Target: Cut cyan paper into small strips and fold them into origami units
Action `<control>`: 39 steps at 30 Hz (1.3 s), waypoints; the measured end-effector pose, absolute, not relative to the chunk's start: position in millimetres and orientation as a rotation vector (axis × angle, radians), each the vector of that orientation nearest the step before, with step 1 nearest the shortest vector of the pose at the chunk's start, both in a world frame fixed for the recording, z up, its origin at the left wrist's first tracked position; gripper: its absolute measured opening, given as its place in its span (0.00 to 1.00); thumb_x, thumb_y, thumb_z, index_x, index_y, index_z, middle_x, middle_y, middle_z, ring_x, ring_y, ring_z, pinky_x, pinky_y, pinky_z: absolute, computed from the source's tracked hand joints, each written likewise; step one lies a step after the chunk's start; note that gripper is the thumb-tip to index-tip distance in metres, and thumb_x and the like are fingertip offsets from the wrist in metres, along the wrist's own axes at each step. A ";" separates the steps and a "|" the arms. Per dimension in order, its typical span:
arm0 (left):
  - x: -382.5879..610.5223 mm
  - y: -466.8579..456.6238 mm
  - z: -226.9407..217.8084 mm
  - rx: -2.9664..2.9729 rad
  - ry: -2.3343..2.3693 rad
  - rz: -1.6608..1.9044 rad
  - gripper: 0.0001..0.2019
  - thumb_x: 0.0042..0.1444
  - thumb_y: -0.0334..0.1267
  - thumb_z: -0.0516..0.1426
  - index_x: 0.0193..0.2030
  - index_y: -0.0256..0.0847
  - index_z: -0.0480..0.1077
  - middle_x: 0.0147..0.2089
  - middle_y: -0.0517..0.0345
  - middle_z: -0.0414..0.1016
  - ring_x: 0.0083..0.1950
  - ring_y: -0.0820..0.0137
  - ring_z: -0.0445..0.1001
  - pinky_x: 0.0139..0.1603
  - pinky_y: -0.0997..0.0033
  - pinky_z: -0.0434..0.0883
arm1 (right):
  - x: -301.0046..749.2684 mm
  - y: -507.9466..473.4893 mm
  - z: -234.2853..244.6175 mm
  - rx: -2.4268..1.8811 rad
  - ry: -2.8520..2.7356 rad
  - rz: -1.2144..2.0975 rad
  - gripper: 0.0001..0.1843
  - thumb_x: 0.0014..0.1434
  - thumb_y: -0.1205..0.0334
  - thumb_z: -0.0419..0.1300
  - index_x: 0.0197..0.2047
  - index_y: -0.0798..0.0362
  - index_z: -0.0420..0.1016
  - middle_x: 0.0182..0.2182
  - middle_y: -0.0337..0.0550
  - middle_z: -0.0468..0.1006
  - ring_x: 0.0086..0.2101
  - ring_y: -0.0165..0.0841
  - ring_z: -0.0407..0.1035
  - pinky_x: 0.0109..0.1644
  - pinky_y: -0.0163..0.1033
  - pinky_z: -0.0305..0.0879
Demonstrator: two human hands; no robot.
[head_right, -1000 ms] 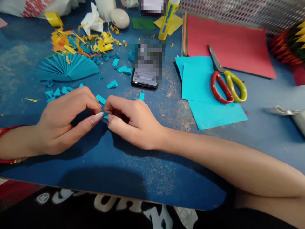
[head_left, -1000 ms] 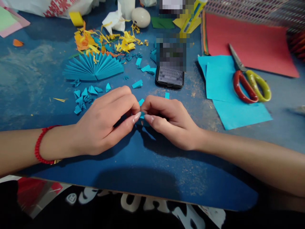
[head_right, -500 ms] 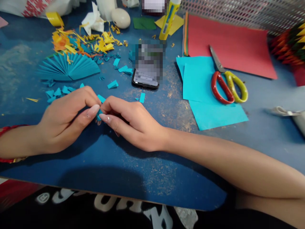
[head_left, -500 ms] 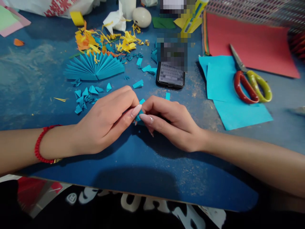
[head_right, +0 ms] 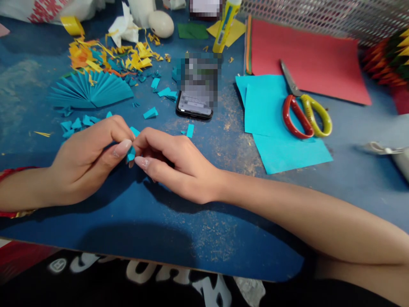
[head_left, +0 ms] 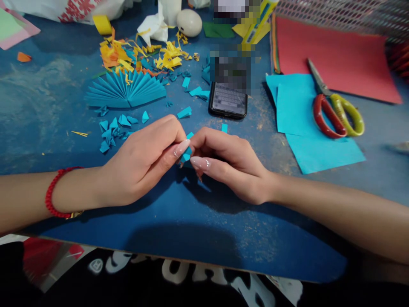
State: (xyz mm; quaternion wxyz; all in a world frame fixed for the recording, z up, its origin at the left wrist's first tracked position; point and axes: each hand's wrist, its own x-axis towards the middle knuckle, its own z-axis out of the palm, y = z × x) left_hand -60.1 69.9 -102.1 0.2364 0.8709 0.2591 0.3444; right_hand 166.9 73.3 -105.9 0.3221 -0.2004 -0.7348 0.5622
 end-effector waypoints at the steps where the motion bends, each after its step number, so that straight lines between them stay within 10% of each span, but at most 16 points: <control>1: -60.1 70.1 -102.0 2.387 0.712 0.942 0.09 0.78 0.32 0.49 0.43 0.43 0.64 0.36 0.58 0.66 0.35 0.70 0.66 0.37 0.66 0.69 | 166.8 73.4 -106.0 -0.527 -1.928 1.477 0.06 0.76 0.64 0.58 0.45 0.57 0.70 0.30 0.34 0.71 0.30 0.24 0.67 0.36 0.31 0.63; 39: -58.7 69.9 -102.5 2.295 0.735 0.908 0.09 0.77 0.37 0.50 0.41 0.47 0.65 0.36 0.59 0.68 0.35 0.67 0.68 0.37 0.62 0.69 | 167.2 74.9 -104.1 -0.555 -1.930 1.487 0.11 0.78 0.61 0.56 0.42 0.56 0.71 0.28 0.34 0.72 0.29 0.24 0.67 0.37 0.30 0.66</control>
